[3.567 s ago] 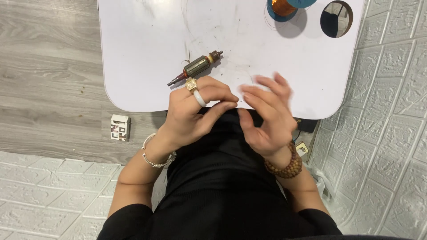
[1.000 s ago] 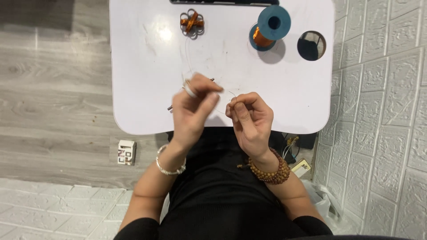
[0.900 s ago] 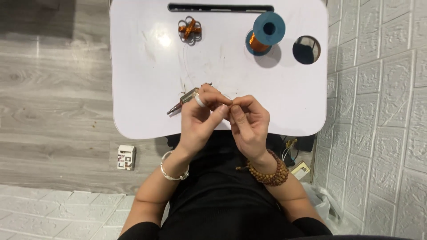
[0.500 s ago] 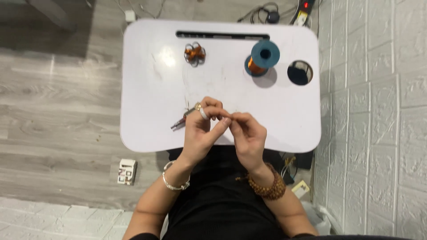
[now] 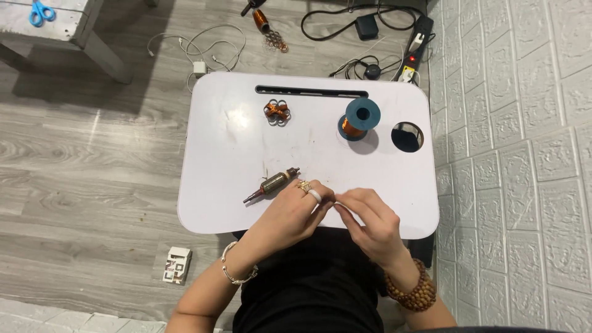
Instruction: Manual winding of copper wire onto a small electric motor armature, carefully threading the wire through the slots.
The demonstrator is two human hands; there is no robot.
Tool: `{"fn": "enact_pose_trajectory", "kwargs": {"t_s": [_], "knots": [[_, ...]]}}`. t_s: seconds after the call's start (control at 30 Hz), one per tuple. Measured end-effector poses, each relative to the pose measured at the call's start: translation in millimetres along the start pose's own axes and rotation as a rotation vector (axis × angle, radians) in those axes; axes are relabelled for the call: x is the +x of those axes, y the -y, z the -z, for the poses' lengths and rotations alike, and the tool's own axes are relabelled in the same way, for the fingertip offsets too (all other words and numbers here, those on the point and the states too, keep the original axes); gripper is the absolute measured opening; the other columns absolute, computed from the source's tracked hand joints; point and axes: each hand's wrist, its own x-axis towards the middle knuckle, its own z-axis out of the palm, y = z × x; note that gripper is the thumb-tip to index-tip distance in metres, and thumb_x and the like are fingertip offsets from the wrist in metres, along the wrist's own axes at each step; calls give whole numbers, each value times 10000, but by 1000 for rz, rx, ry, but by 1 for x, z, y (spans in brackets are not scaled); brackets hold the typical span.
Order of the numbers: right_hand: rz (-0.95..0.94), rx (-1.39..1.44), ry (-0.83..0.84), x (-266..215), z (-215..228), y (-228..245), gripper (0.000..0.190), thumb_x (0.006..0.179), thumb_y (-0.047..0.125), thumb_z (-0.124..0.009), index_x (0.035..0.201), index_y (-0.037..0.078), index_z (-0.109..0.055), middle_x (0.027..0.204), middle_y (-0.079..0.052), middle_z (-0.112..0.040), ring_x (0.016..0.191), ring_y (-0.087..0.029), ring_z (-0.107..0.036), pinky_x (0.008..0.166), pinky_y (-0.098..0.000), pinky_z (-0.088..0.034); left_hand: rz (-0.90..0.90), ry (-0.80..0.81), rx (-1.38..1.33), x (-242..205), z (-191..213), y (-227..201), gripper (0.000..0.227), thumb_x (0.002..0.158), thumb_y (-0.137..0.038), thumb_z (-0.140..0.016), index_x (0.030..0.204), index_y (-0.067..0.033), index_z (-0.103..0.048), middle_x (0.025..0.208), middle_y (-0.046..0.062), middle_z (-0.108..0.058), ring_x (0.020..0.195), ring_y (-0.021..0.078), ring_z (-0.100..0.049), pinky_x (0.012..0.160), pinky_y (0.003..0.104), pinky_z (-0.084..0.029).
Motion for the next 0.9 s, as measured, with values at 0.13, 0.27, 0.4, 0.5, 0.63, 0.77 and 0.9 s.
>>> {"fn": "enact_pose_trajectory", "kwargs": {"t_s": [0.13, 0.27, 0.4, 0.5, 0.63, 0.77, 0.9], "knots": [[25, -29, 23, 3, 5, 4, 181, 791, -65, -759, 962, -8, -747, 795, -64, -718, 774, -215, -724, 744, -343, -619, 53, 23, -33, 2, -2, -2, 45, 949, -53, -598, 995, -52, -595, 769, 108, -627, 700, 324, -672, 672, 408, -541], [36, -84, 56, 0, 4, -2, 139, 804, -31, -773, 933, 10, -742, 764, -45, -696, 743, -196, -704, 694, -311, -618, 37, 28, -6, 0, -7, 4, 52, 948, -45, -596, 999, -50, -588, 745, 107, -617, 666, 335, -675, 611, 404, -550], [5, -19, 64, -4, 2, -10, 108, 811, 3, -784, 903, 25, -731, 728, -30, -672, 701, -181, -679, 661, -300, -612, 29, 11, 2, -3, -11, 8, 60, 965, -64, -589, 1025, -54, -587, 758, 116, -607, 677, 349, -675, 588, 416, -554], [-35, 1, 68, -3, -1, -9, 89, 831, -27, -729, 869, 38, -681, 686, -28, -624, 646, -180, -639, 582, -286, -576, 8, 14, 7, 0, -5, 5, 73, 945, -89, -608, 1011, -74, -583, 744, 92, -585, 669, 331, -672, 572, 406, -553], [-57, 28, 95, -14, -5, -22, 103, 821, -11, -731, 834, 51, -650, 659, -24, -589, 610, -174, -613, 543, -286, -549, -1, 35, -44, -4, -7, 12, 74, 924, -137, -623, 974, -94, -589, 690, 66, -537, 621, 317, -641, 554, 391, -540], [-104, 105, 131, -19, -6, -26, 108, 815, 0, -716, 806, 74, -637, 647, -11, -571, 583, -164, -579, 519, -284, -521, -74, 24, 41, -6, -6, 13, 67, 921, -179, -625, 918, -137, -574, 668, 22, -470, 582, 289, -624, 533, 369, -521], [-110, 187, 145, -19, -4, -27, 104, 822, 24, -720, 791, 72, -633, 644, -30, -584, 544, -185, -565, 506, -293, -508, -148, 24, -15, -11, -7, 17, 26, 937, -157, -588, 924, -136, -581, 667, 16, -460, 558, 278, -619, 513, 352, -508]]}}
